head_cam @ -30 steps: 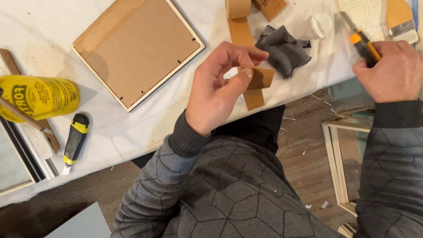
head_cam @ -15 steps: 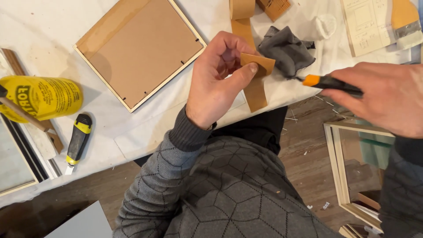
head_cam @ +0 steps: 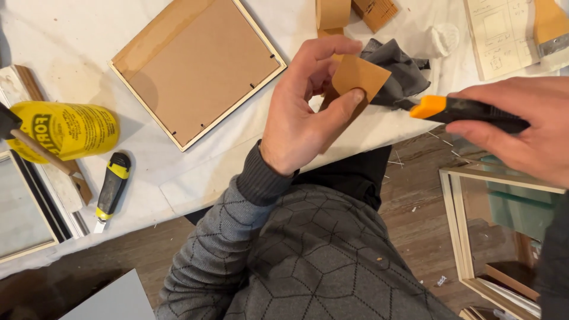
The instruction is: Applying adhesive tape to the back of a picture frame using a foam brush and a utility knife.
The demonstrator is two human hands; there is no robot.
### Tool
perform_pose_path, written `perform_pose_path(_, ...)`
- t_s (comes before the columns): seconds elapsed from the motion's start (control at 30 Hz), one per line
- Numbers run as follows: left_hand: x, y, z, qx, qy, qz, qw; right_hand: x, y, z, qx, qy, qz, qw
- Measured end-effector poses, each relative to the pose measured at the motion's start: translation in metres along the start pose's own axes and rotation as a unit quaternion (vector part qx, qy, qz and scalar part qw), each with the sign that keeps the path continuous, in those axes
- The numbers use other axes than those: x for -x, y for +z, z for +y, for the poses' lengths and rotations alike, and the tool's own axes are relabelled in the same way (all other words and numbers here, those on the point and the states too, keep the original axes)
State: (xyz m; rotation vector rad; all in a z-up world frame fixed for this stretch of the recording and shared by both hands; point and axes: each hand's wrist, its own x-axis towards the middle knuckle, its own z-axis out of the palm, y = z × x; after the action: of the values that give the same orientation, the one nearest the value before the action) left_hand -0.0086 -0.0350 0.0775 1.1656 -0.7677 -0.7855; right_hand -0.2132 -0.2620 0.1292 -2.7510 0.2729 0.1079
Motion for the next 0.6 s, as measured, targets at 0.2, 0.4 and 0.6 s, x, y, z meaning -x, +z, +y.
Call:
perform_pose_path(0.2,-0.002,0.003,0.009,-0.053,0.008,0.005,0.999,0.003,-0.005,0.004,-0.041,0.100,-0.065,0.992)
perform_pose_path(0.4,-0.002,0.007,-0.004,-0.115,0.073,-0.001,0.991,0.007,-0.004,0.000,-0.088,0.084,0.002,0.993)
perform_pose_path(0.6,-0.005,0.006,-0.005,-0.144,0.034,-0.012,0.989,0.012,0.000,0.009,-0.121,0.104,0.002,0.987)
